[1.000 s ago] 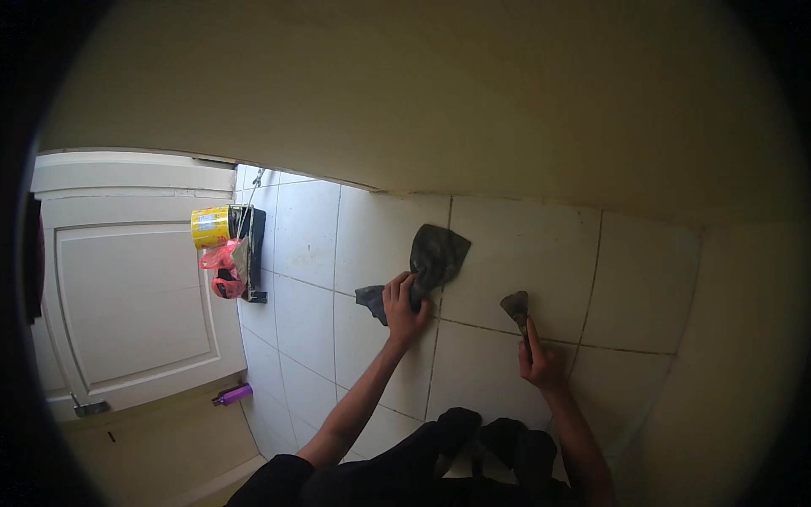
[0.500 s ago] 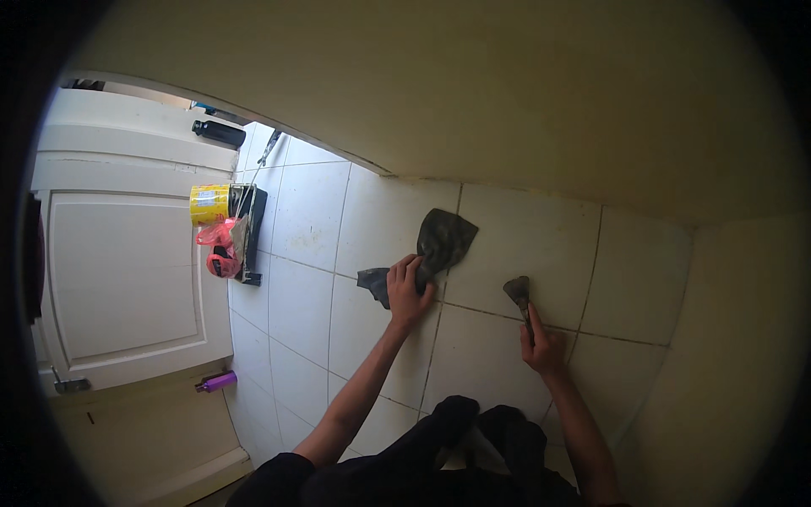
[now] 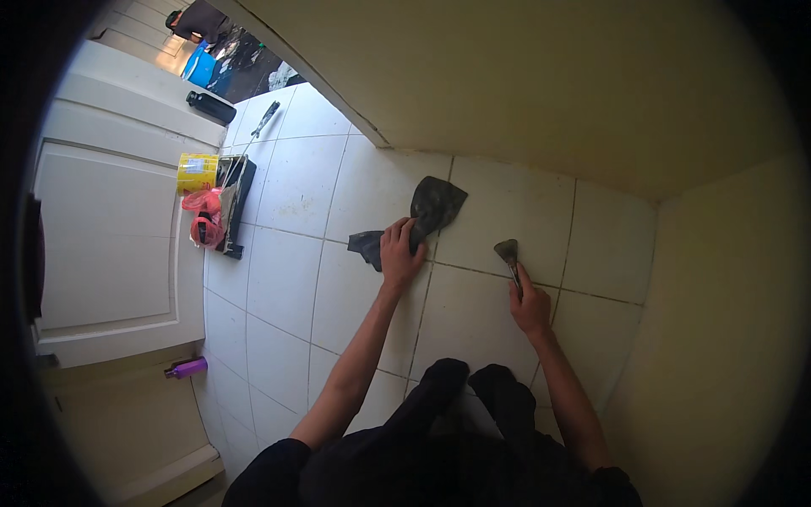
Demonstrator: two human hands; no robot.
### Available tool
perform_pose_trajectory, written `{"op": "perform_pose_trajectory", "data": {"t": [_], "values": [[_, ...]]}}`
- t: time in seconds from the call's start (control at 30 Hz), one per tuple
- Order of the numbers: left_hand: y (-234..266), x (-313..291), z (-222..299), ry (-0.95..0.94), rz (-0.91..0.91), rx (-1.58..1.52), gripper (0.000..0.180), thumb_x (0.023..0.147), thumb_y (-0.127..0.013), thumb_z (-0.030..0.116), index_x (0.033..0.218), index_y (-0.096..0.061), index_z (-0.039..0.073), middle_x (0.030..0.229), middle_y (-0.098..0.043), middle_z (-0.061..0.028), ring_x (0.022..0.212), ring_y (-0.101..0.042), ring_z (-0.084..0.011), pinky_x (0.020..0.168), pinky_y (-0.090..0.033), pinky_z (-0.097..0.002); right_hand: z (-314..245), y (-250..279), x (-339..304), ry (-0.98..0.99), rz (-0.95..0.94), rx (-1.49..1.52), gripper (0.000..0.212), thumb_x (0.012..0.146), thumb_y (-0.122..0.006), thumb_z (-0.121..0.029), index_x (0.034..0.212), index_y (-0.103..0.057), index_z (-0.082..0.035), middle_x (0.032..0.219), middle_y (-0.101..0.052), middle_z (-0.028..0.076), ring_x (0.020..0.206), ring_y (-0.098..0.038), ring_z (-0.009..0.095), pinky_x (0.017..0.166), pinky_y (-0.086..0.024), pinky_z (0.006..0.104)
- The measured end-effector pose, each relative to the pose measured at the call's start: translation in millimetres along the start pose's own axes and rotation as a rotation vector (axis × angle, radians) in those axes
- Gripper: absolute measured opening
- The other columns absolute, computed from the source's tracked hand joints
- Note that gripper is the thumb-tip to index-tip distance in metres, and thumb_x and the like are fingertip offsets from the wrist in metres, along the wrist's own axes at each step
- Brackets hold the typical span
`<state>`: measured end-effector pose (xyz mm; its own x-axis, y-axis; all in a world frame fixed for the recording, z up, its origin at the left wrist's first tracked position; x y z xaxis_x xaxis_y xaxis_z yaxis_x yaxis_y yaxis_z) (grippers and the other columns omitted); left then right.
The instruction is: The person scrapes the grout and surface of floor tiles using a putty knife and wipes the area with a cloth.
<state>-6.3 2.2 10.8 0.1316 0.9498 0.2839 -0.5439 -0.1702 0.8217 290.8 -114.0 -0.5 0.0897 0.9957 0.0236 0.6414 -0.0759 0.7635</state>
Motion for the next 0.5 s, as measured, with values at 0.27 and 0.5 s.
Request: {"op": "perform_pose_trajectory", "data": {"t": [0.27,0.5], "values": [[0.8,-3.4,-2.4,-0.024,0.033,-0.027,0.056,0.075,-0.068,0.013,0.129,-0.056,0.006,0.128,-0.057,-0.0124,0.120,-0.053,-0.0329,0.102,-0.041,-0.0442,-4.7,25.3,-6.9,-0.127,-0.024,0.008,0.029,0.093,-0.062,-0.024,0.113,-0.066,-0.004,0.066,-0.064,0.017,0.059,-0.065,0.035,0.056,-0.050,0.0446],[3.9,-5.2,-4.5,-0.011,0.023,-0.028,0.056,0.075,-0.068,0.014,0.129,-0.056,0.006,0.128,-0.057,-0.0125,0.120,-0.053,-0.0330,0.102,-0.041,-0.0443,-20.6,38.1,-1.7,-0.212,-0.127,-0.071,0.022,0.090,-0.062,-0.021,0.100,-0.066,-0.002,0.073,-0.067,0.019,0.069,-0.067,0.038,0.063,-0.051,0.0470]]}}
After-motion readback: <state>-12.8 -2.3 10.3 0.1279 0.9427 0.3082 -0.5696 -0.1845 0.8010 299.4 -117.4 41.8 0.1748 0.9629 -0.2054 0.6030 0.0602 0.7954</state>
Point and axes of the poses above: each hand's wrist, its own x-axis towards the middle knuckle, its own y-axis out of the back of the hand, z = x × y, the point moved 2 cm from there along x, towards the middle knuckle
